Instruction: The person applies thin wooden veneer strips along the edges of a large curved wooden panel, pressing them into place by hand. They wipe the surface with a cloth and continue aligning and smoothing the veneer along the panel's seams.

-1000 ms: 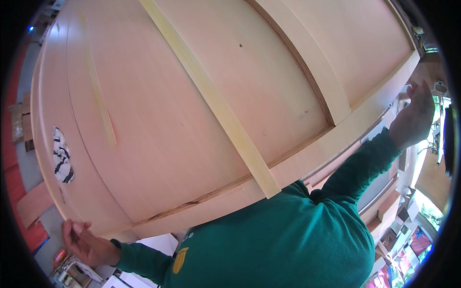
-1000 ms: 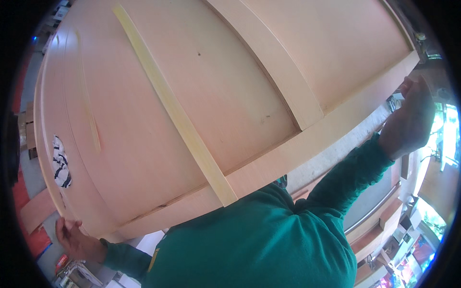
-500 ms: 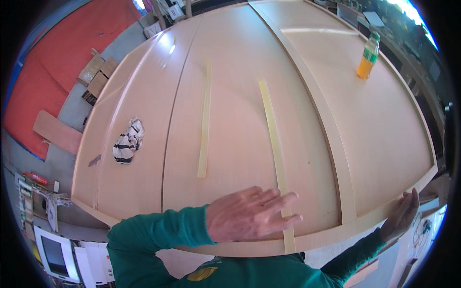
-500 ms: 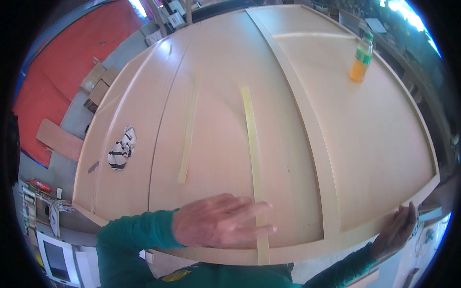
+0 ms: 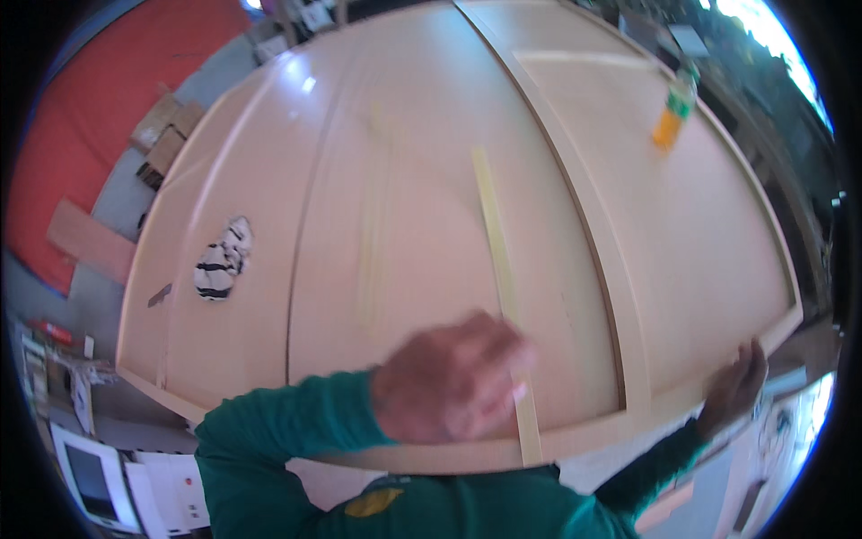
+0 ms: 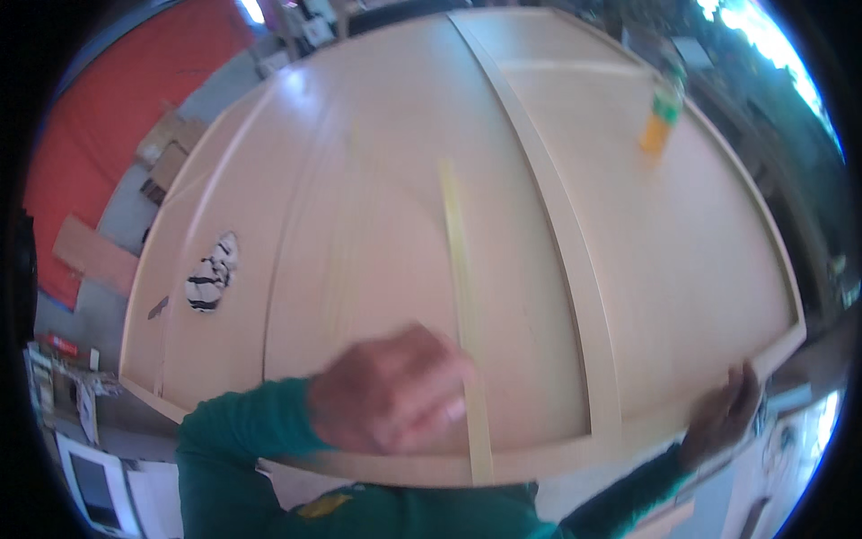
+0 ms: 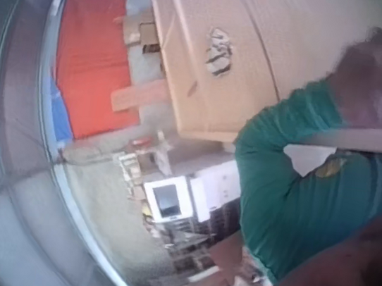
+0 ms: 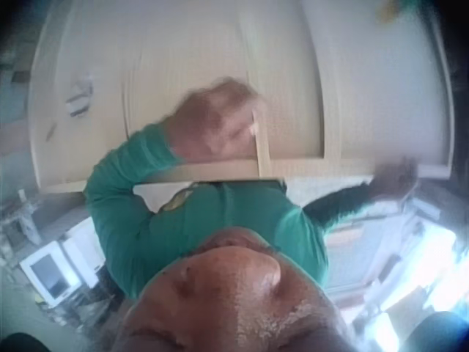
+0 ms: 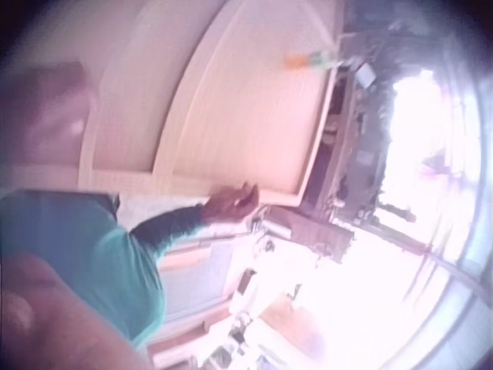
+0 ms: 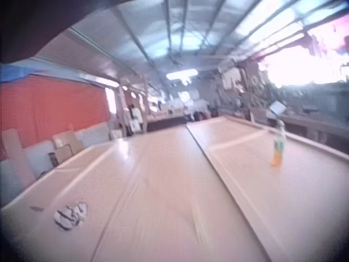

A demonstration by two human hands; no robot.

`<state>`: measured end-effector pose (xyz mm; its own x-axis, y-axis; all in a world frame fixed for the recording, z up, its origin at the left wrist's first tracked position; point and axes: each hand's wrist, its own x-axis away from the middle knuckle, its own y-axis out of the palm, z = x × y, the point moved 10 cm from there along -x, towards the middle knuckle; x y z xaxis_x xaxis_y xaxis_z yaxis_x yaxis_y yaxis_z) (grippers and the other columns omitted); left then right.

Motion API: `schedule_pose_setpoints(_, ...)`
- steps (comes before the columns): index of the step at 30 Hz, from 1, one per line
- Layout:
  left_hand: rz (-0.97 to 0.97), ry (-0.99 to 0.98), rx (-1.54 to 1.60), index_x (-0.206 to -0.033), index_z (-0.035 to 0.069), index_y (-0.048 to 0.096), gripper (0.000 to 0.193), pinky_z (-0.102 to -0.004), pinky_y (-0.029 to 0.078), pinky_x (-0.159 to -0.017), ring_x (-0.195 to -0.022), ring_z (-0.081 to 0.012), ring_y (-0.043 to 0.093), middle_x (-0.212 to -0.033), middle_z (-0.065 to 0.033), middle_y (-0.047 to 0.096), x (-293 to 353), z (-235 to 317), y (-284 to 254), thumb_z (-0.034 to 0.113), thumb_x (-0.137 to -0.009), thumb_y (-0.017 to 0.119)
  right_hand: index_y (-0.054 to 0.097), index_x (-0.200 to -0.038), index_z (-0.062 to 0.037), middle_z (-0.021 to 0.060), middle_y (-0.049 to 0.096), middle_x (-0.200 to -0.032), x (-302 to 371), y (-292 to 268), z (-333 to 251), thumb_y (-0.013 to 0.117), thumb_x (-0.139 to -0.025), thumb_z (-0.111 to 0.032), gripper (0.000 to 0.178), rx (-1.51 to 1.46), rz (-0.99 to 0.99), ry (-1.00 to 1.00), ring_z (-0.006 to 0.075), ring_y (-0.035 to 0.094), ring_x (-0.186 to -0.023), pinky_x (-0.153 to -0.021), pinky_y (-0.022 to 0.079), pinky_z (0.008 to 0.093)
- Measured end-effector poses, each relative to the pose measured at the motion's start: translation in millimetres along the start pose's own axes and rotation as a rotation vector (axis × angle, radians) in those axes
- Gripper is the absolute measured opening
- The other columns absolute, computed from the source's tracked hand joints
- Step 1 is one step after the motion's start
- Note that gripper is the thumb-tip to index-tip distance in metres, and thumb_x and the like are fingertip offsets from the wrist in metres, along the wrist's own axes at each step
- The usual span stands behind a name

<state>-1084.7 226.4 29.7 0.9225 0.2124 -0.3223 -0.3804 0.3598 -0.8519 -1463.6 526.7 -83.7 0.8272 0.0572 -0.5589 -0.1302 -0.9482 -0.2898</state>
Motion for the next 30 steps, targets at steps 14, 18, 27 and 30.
schedule_pose_setpoints(14, -0.325, -0.776, 0.507, -0.109, -0.002, 0.075, 0.035, -0.0302, 0.057, -0.071, -0.074, -0.0126, 0.067, -0.085, -0.0068, 0.074, 49.2, -58.6, 37.5, 0.032, -0.112, 0.078, 0.073, -0.080, -0.0054, 0.0072, 0.063, -0.070, 149.1, 113.8, -249.9, 0.091, -0.077, -0.078, 0.075, -0.005, -1.074, -0.525, 0.0272, 0.067, -0.065, -0.064, 0.053, 0.0414)
schedule_pose_setpoints(18, -0.299, -0.726, 0.543, -0.121, 0.000, 0.072, 0.031, -0.0285, 0.053, -0.071, -0.077, -0.0074, 0.062, -0.084, -0.0020, 0.071, 40.1, -52.9, 43.1, 0.030, -0.115, 0.075, 0.068, -0.074, -0.0065, 0.0085, 0.059, -0.066, 167.1, 125.2, -264.6, 0.089, -0.078, -0.076, 0.073, 0.063, -1.115, -0.624, 0.0306, 0.066, -0.066, -0.065, 0.054, 0.0449)
schedule_pose_setpoints(27, -0.243, -0.850, 0.477, -0.138, -0.004, 0.060, 0.055, -0.0310, 0.057, -0.073, -0.081, -0.0117, 0.071, -0.087, -0.0077, 0.075, 31.4, -78.4, 46.9, 0.043, -0.114, 0.075, 0.078, -0.077, -0.0054, 0.0145, 0.074, -0.074, 195.3, 155.9, -262.6, 0.085, -0.092, -0.059, 0.056, 0.338, -1.494, -0.485, 0.0346, 0.077, -0.075, -0.069, 0.060, 0.0497)
schedule_pose_setpoints(30, -0.199, -0.917, 0.555, -0.146, -0.005, 0.055, 0.072, -0.0337, 0.061, -0.077, -0.088, -0.0164, 0.075, -0.097, -0.0129, 0.076, 31.1, -81.1, 44.6, 0.057, -0.113, 0.069, 0.075, -0.075, -0.0049, 0.0165, 0.072, -0.071, 189.9, 158.3, -258.8, 0.084, -0.093, -0.053, 0.052, 0.301, -1.431, -0.417, 0.0383, 0.075, -0.070, -0.066, 0.059, 0.0525)
